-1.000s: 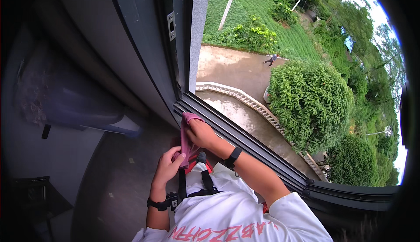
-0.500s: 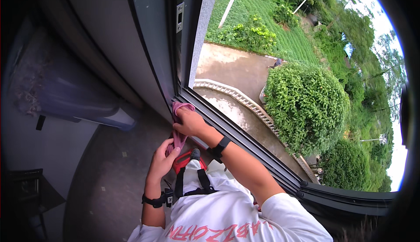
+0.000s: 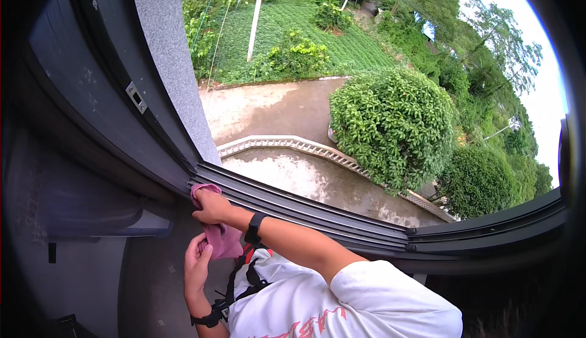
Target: The person wipes the metal track and frame of a large window with a cloth.
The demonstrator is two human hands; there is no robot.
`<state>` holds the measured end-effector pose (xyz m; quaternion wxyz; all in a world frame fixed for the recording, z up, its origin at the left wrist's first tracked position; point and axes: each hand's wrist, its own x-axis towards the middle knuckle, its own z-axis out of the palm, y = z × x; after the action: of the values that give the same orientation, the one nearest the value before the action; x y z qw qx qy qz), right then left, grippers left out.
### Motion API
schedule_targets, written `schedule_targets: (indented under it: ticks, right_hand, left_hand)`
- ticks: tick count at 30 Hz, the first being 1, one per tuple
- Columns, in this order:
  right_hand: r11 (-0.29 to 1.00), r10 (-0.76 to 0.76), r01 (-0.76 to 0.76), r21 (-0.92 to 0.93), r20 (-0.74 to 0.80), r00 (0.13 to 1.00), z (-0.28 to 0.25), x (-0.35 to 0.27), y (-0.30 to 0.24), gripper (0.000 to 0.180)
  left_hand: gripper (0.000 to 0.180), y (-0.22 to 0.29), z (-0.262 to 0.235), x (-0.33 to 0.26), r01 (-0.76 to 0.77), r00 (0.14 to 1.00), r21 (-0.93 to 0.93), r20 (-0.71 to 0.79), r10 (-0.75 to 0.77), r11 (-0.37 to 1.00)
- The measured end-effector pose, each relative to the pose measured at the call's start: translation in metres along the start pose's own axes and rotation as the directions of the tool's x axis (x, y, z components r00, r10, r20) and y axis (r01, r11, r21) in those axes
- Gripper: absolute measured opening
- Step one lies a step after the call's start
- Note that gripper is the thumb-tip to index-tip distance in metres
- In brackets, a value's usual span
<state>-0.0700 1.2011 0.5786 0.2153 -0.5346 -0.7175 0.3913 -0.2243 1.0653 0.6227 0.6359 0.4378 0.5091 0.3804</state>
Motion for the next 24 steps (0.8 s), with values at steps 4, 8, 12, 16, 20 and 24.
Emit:
schedule_targets:
  ticks: [4,8,12,16,20,24]
  right_hand:
    - [0.992,0.052,-0.044,0.117,-0.064,0.997,0.021,0.009,-0.013,0.055]
    - [0.957,-0.013,0.037,0.288,-0.085,0.996,0.028,0.022,0.014,0.052]
    - [0.767,0.092,-0.084,0.636,0.020,0.996,0.001,-0.022,0.019,0.036]
    - [0.426,-0.043,-0.245,0.871,0.290,0.956,-0.060,-0.064,0.014,0.033]
    - [0.397,-0.236,-0.218,0.892,0.328,0.915,-0.119,-0.104,-0.008,0.031]
    - [0.431,-0.122,-0.222,0.874,0.301,0.946,-0.133,-0.141,0.006,0.031]
  left_hand:
    - [0.041,-0.007,-0.001,0.002,0.006,1.000,-0.011,-0.024,-0.007,1.000]
    - [0.041,0.009,0.011,0.000,0.015,1.000,0.028,-0.019,-0.014,1.000]
    - [0.046,0.014,0.009,-0.006,0.031,0.999,0.005,-0.016,-0.031,1.000]
    - [0.050,0.011,0.003,-0.026,0.056,0.996,0.056,-0.072,-0.052,0.997]
    - [0.049,0.021,0.010,-0.037,-0.002,0.987,0.049,-0.161,0.010,0.999]
    - [0.039,0.050,0.020,-0.043,-0.096,0.995,0.099,0.010,0.095,0.991]
